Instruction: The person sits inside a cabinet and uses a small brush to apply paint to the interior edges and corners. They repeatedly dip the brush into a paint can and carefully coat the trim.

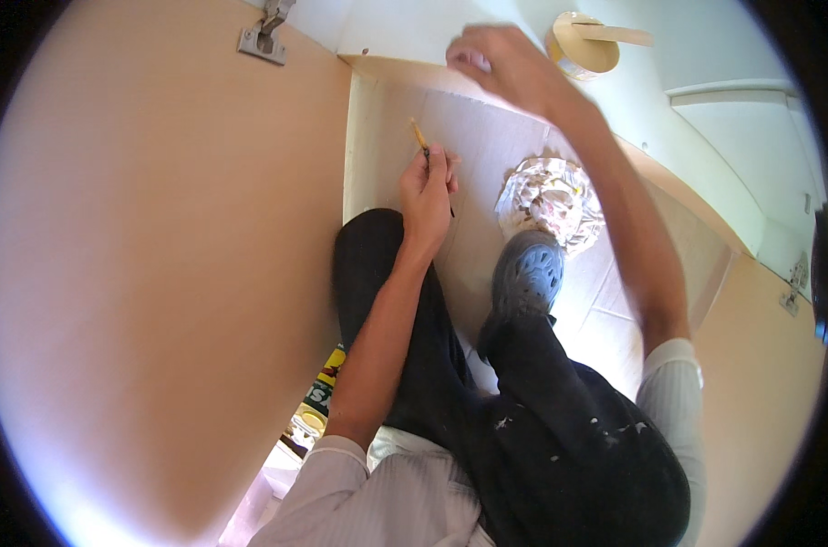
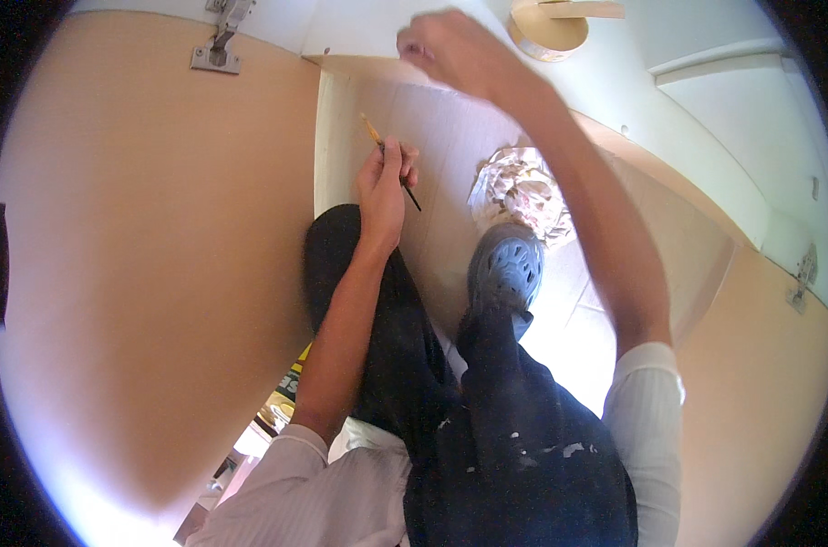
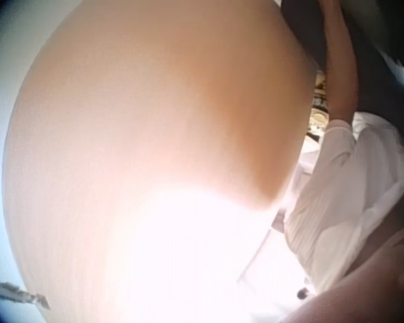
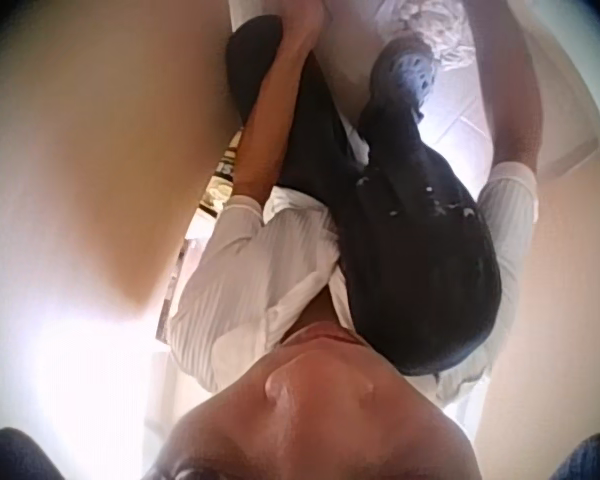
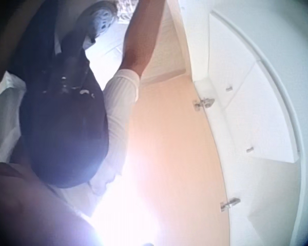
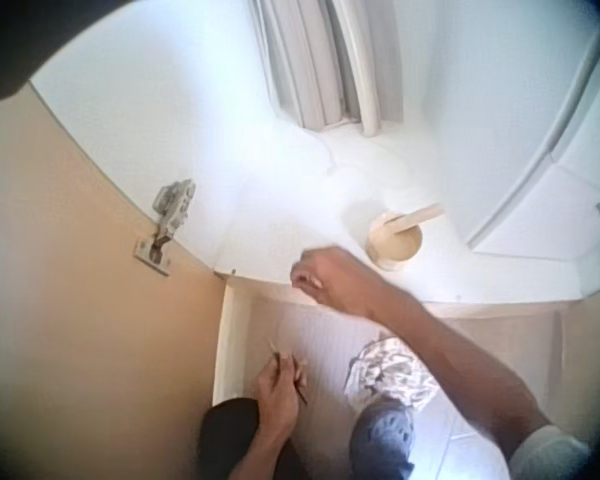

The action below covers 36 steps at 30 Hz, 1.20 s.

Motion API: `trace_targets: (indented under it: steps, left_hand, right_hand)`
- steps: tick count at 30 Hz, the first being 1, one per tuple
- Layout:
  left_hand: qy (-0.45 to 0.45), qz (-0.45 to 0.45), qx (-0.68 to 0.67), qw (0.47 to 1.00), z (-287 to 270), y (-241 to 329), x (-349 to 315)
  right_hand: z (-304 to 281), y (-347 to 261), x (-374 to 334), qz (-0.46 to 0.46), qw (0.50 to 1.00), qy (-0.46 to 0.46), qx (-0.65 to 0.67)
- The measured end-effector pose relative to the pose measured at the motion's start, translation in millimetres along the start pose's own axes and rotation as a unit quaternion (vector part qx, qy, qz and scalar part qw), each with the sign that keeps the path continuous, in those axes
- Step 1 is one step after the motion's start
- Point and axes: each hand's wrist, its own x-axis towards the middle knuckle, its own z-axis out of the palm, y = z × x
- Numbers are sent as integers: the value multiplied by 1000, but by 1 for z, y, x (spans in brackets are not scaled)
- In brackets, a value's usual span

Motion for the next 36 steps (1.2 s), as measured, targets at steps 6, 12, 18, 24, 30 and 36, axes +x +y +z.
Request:
trace_targets:
  steps: [6,12,18,24,30,36]
  left_hand:
    - [31,17,-20,999,-5,5,2]
    - [24,2,-21,999,0,3,2]
    - [22,26,-23,999,1,4,4]
    - [24,26,-24,999,-3,1,4]
    - [-4,29,-41,999,6,4,5]
    - [37,28,-17,999,-13,3,0]
  right_hand:
    - [-13,24,59,-94,980,-172,19]
    - [-19,12,67,-95,960,-254,-70]
    - [-23,11,70,-115,956,-265,-59]
    - [-17,8,70,-152,952,-255,-69]
    - [-30,12,67,-167,949,-250,-98]
    - [-6,4,77,-163,950,-259,-64]
